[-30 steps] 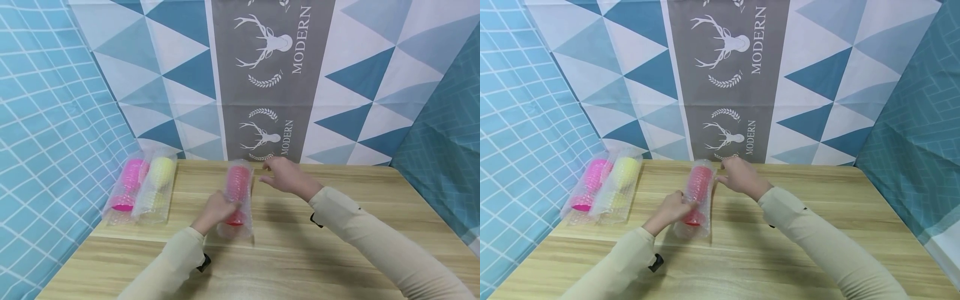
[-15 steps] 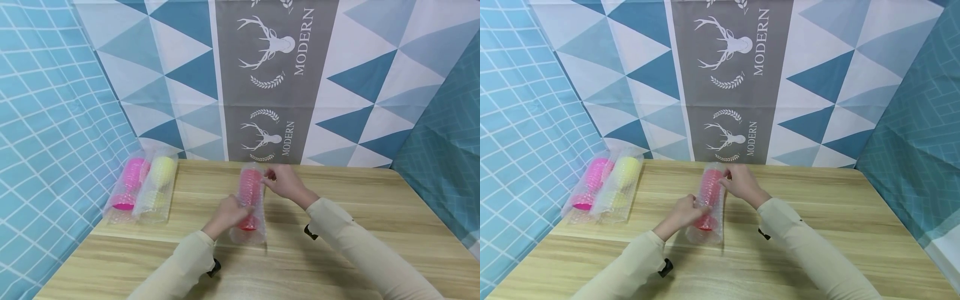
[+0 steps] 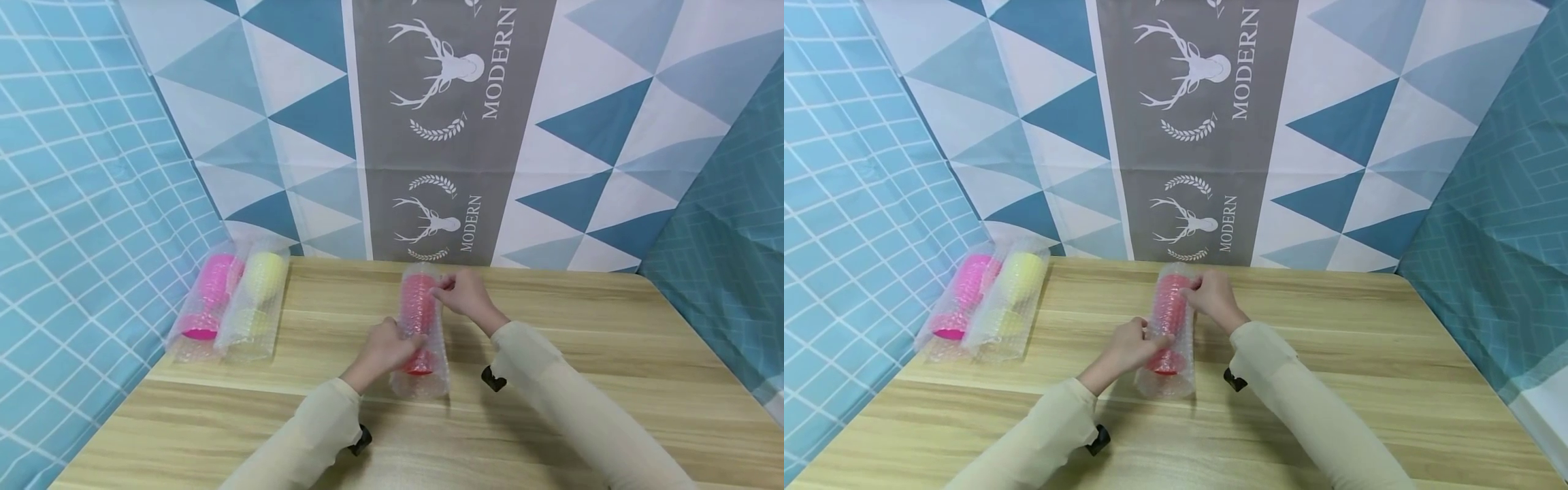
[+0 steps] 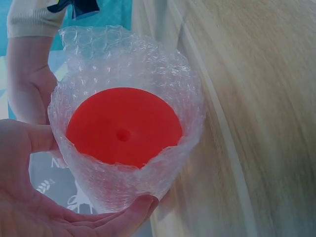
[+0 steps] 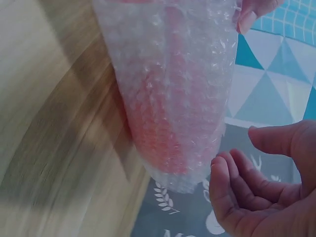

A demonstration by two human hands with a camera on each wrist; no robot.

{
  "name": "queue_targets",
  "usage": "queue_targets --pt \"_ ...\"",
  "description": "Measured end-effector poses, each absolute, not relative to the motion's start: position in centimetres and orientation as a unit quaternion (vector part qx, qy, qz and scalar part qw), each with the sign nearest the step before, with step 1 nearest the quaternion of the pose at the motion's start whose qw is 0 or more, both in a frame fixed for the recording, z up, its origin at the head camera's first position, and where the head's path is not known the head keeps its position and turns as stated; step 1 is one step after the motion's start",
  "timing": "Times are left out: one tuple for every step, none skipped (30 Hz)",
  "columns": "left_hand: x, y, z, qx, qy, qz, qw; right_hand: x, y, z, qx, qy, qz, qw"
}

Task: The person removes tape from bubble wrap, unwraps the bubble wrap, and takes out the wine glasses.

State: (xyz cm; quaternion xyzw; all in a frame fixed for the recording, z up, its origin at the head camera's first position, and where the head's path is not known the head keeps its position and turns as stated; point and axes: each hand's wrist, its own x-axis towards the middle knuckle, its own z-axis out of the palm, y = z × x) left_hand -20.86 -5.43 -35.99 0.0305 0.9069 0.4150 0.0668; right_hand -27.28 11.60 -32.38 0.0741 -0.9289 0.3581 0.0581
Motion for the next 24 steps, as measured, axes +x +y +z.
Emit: queue_targets --pt "-20.9 -5.4 -36.0 0.032 0.906 0.416 0.067 -27.5 11.7 -32.4 0.067 -0.93 0.359 0.048" --pt "-20.9 -5.3 -36.0 0.032 0.906 0.417 0.067 -27.7 11.8 -32.4 0.061 -0.931 0.358 0.041" --pt "-20.9 -5.3 -36.0 0.033 0.905 0.419 0.066 -27.9 11.8 -32.4 0.052 -0.93 0.362 0.029" --pt "-20.8 -5.2 -36.0 0.033 0.904 0.422 0.067 -28.0 11.9 -32.4 0.048 -0.929 0.367 0.02" --pt "-20.8 -5.2 -36.0 0.035 0.903 0.422 0.067 -28.1 11.9 -32.3 0.043 -0.926 0.374 0.01" --pt "-20.8 -5.1 -36.0 0.036 0.903 0.422 0.066 -28.3 12.0 -32.3 0.038 -0.923 0.382 0.0" --pt "-20.8 -5.1 -36.0 0.038 0.904 0.422 0.066 -28.4 12.0 -32.3 0.034 -0.92 0.389 -0.008" --pt "-20.8 -5.0 -36.0 0.039 0.902 0.424 0.067 -28.5 12.0 -32.3 0.028 -0.917 0.397 -0.016" --pt "-20.8 -5.0 -36.0 0.041 0.901 0.426 0.068 -28.6 12.0 -32.3 0.023 -0.913 0.406 -0.025" --pt "-20.8 -5.0 -36.0 0.042 0.901 0.426 0.069 -28.6 12.0 -32.2 0.02 -0.911 0.41 -0.031" --pt "-20.8 -4.9 -36.0 0.043 0.901 0.427 0.069 -28.7 12.0 -32.1 0.015 -0.909 0.414 -0.036" --pt "-20.8 -4.9 -35.9 0.045 0.9 0.428 0.07 -28.7 11.9 -32.0 0.01 -0.909 0.415 -0.04" --pt "-20.8 -4.9 -35.9 0.045 0.899 0.431 0.071 -28.8 11.8 -32.0 0.006 -0.908 0.418 -0.042" --pt "-20.8 -4.9 -35.9 0.046 0.898 0.431 0.071 -28.8 11.8 -31.9 0.004 -0.908 0.418 -0.044" --pt "-20.8 -4.9 -35.9 0.048 0.898 0.431 0.07 -28.8 11.7 -31.8 -0.001 -0.908 0.417 -0.044" --pt "-20.8 -4.9 -35.8 0.048 0.898 0.432 0.07 -28.8 11.7 -31.7 -0.004 -0.909 0.415 -0.044" --pt "-20.8 -4.9 -35.8 0.048 0.898 0.433 0.07 -28.9 11.6 -31.7 -0.007 -0.91 0.413 -0.044" --pt "-20.8 -4.9 -35.8 0.048 0.897 0.433 0.07 -28.9 11.5 -31.7 -0.011 -0.911 0.411 -0.044" --pt "-20.8 -4.8 -35.8 0.047 0.897 0.433 0.07 -28.9 11.5 -31.6 -0.014 -0.911 0.41 -0.045" --pt "-20.8 -4.8 -35.9 0.047 0.897 0.433 0.07 -28.9 11.4 -31.6 -0.018 -0.912 0.407 -0.046" --pt "-20.8 -4.8 -35.9 0.046 0.898 0.433 0.07 -28.9 11.4 -31.6 -0.022 -0.913 0.406 -0.048" --pt "-20.7 -4.8 -35.9 0.045 0.898 0.432 0.07 -28.9 11.4 -31.7 -0.024 -0.912 0.406 -0.05" --pt "-20.7 -4.7 -35.9 0.045 0.898 0.431 0.07 -28.9 11.3 -31.7 -0.026 -0.913 0.405 -0.05" --pt "-20.7 -4.7 -35.9 0.045 0.899 0.43 0.068 -28.9 11.3 -31.7 -0.026 -0.913 0.404 -0.051"
